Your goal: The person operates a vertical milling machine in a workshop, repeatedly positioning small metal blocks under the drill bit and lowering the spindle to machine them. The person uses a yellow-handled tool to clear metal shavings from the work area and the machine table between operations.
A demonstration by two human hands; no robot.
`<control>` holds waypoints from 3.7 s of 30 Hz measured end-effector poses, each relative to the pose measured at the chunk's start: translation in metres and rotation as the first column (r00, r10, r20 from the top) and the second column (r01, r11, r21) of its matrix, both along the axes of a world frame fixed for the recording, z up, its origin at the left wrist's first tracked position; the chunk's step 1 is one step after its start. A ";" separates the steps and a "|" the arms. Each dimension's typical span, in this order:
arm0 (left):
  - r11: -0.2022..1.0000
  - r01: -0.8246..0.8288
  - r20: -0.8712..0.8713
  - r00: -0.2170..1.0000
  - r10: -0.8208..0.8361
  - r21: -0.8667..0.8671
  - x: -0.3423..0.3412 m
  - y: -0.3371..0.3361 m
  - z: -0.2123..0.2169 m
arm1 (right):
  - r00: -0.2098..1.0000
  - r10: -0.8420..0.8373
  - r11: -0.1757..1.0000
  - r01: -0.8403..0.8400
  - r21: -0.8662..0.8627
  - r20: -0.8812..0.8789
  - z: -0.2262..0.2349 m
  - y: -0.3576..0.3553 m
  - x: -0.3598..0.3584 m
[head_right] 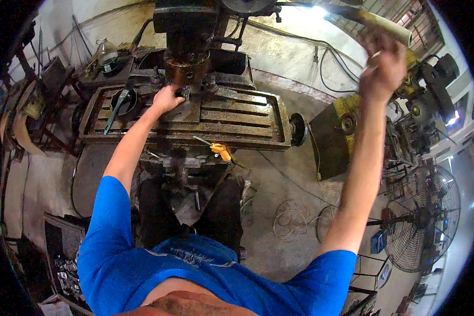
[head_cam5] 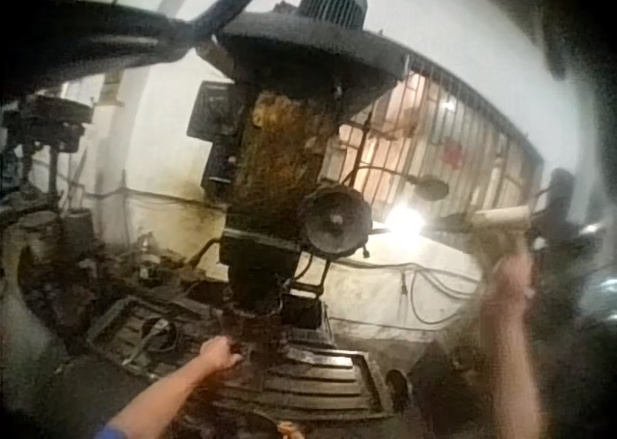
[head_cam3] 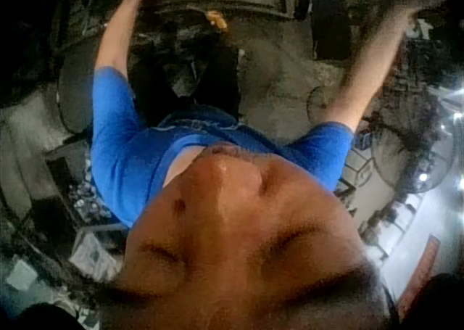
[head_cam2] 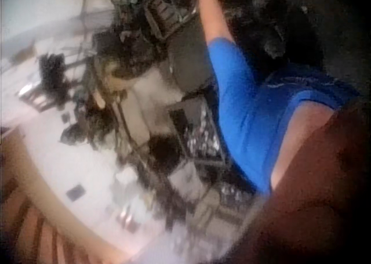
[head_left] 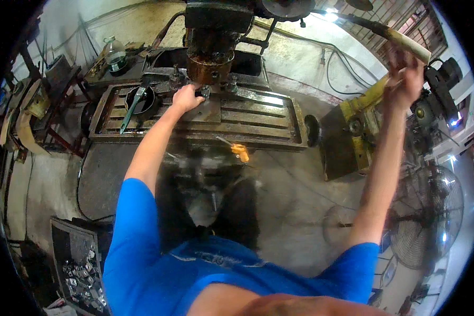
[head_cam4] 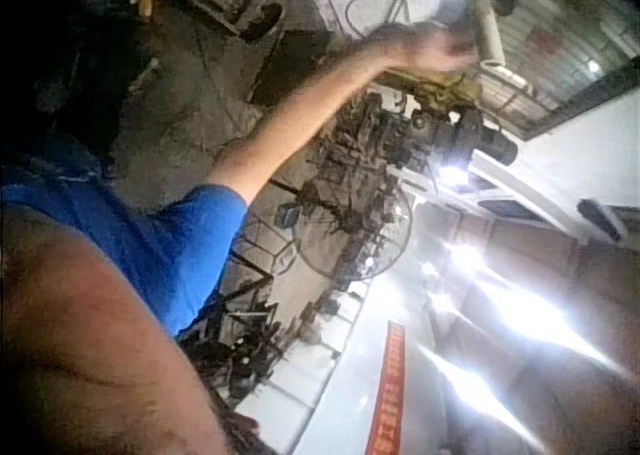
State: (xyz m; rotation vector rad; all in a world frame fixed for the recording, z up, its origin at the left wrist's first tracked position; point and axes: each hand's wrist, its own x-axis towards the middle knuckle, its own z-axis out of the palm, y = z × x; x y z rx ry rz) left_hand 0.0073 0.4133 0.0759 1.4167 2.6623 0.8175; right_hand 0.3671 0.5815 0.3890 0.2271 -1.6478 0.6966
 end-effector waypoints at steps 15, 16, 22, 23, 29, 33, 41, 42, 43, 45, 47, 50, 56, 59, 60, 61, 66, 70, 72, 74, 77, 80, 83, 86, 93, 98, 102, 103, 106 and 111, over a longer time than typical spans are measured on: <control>0.999 -0.033 0.143 0.989 0.037 -0.026 0.003 0.008 0.005 | 0.999 -0.044 0.996 0.046 0.076 -0.031 -0.058 -0.042 0.017; 0.999 -0.027 0.148 0.989 0.029 -0.018 0.002 0.008 0.004 | 0.998 -0.029 0.997 0.033 0.068 -0.054 -0.065 -0.042 0.016; 0.999 -0.037 0.157 0.987 0.041 -0.026 0.002 0.008 0.006 | 0.992 -0.113 0.989 0.118 0.090 -0.062 -0.071 -0.047 0.014; 0.999 -0.045 0.142 0.989 0.046 -0.009 0.002 0.007 0.006 | 0.988 -0.139 0.985 0.145 0.098 -0.060 -0.067 -0.048 0.012; 0.997 -0.078 0.119 0.990 0.081 -0.023 0.008 0.008 0.008 | 0.991 -0.115 0.990 0.120 0.069 -0.067 -0.062 -0.045 0.015; 0.998 -0.054 0.127 0.991 0.049 0.042 0.003 0.010 0.000 | 0.991 -0.120 0.979 0.129 0.160 -0.063 -0.073 -0.046 0.014; 0.997 -0.060 0.135 0.989 0.053 0.043 -0.002 0.007 -0.006 | 0.985 -0.167 0.979 0.170 0.111 -0.042 -0.055 -0.042 0.012; 0.998 -0.045 0.135 0.990 0.039 0.044 0.000 0.010 -0.005 | 0.982 -0.183 0.976 0.187 0.109 -0.048 -0.054 -0.045 0.012; 0.999 -0.031 0.135 0.990 0.024 0.045 0.002 0.013 -0.004 | 0.978 -0.200 0.973 0.205 0.106 -0.053 -0.054 -0.047 0.014; 1.000 -0.025 0.139 0.990 0.023 0.011 0.000 0.015 -0.004 | 0.990 -0.141 0.980 0.140 0.141 0.000 -0.053 -0.041 0.020; 0.999 -0.034 0.139 0.990 0.034 -0.002 -0.005 0.012 -0.007 | 0.994 -0.109 0.985 0.111 0.133 -0.021 -0.060 -0.036 0.017; 0.999 -0.019 0.139 0.990 0.016 0.026 -0.005 0.013 -0.009 | 0.983 -0.152 0.976 0.166 0.139 -0.107 -0.087 -0.046 0.011; 0.999 -0.045 0.149 0.988 0.043 0.011 -0.004 0.011 -0.005 | 0.987 -0.148 0.968 0.158 0.195 -0.063 -0.074 -0.045 0.010; 1.000 -0.008 0.189 0.982 0.008 0.000 0.005 0.017 0.005 | 0.986 -0.167 0.971 0.169 0.170 -0.025 -0.047 -0.042 0.022; 1.000 -0.002 0.171 0.985 -0.001 0.023 0.003 0.012 0.004 | 0.983 -0.175 0.971 0.182 0.152 -0.060 -0.053 -0.041 0.018; 0.999 0.005 0.154 0.988 -0.012 0.045 0.002 0.008 0.002 | 0.978 -0.183 0.972 0.195 0.135 -0.095 -0.063 -0.042 0.013; 0.999 -0.015 0.085 0.996 0.012 0.044 -0.003 0.008 -0.009 | 0.983 -0.130 0.988 0.140 0.072 -0.129 -0.086 -0.047 0.008; 1.000 0.019 0.354 0.935 -0.016 -0.006 0.000 -0.007 0.014 | 0.981 -0.152 0.987 0.157 0.033 -0.122 -0.083 -0.058 0.004; 0.989 0.091 0.246 0.962 -0.118 0.117 -0.004 -0.030 0.015 | 0.985 -0.127 0.991 0.131 0.032 -0.114 -0.082 -0.053 0.007; 0.961 0.196 -0.076 0.980 -0.184 0.194 -0.007 -0.071 0.026 | 0.983 -0.137 0.990 0.141 0.027 -0.118 -0.083 -0.055 0.006; 0.975 -0.046 -0.168 0.982 0.084 0.219 -0.006 -0.140 0.052 | 0.988 -0.072 0.997 0.077 0.031 -0.138 -0.082 -0.053 0.011; 0.958 -0.271 -0.281 0.916 0.286 0.092 -0.003 -0.184 0.062 | 0.981 -0.072 0.997 0.071 -0.009 -0.183 -0.084 -0.051 0.008; 0.966 -0.253 -0.403 0.891 0.209 -0.057 -0.012 -0.198 0.038 | 0.978 -0.057 0.998 0.051 -0.034 -0.200 -0.084 -0.052 0.005; 0.964 -0.238 -0.452 0.878 0.159 -0.122 -0.024 -0.200 0.028 | 0.980 -0.037 0.998 0.027 -0.058 -0.194 -0.084 -0.052 0.004; 0.873 -0.318 0.375 0.911 0.173 0.369 -0.011 -0.198 0.031 | 0.973 -0.057 0.997 0.043 -0.067 -0.225 -0.078 -0.054 0.005; 0.915 -0.220 0.614 0.789 -0.037 0.338 0.043 -0.137 0.034 | 0.980 -0.010 1.000 0.004 -0.031 -0.199 -0.087 -0.048 0.009; 0.885 -0.242 0.575 0.818 -0.035 0.399 0.029 -0.086 0.018 | 0.987 -0.041 0.999 0.038 -0.023 -0.157 -0.084 -0.051 0.008; 0.897 -0.234 0.529 0.848 0.000 0.375 0.028 -0.076 0.017 | 0.985 -0.036 0.999 0.033 -0.020 -0.168 -0.084 -0.051 0.008; 0.925 -0.205 0.384 0.921 0.071 0.321 0.027 -0.059 0.015 | 0.980 -0.021 1.000 0.018 -0.018 -0.200 -0.087 -0.051 0.006; 0.951 -0.164 0.383 0.922 0.053 0.262 0.016 -0.063 0.021 | 0.978 -0.032 0.999 0.023 -0.047 -0.206 -0.091 -0.051 0.007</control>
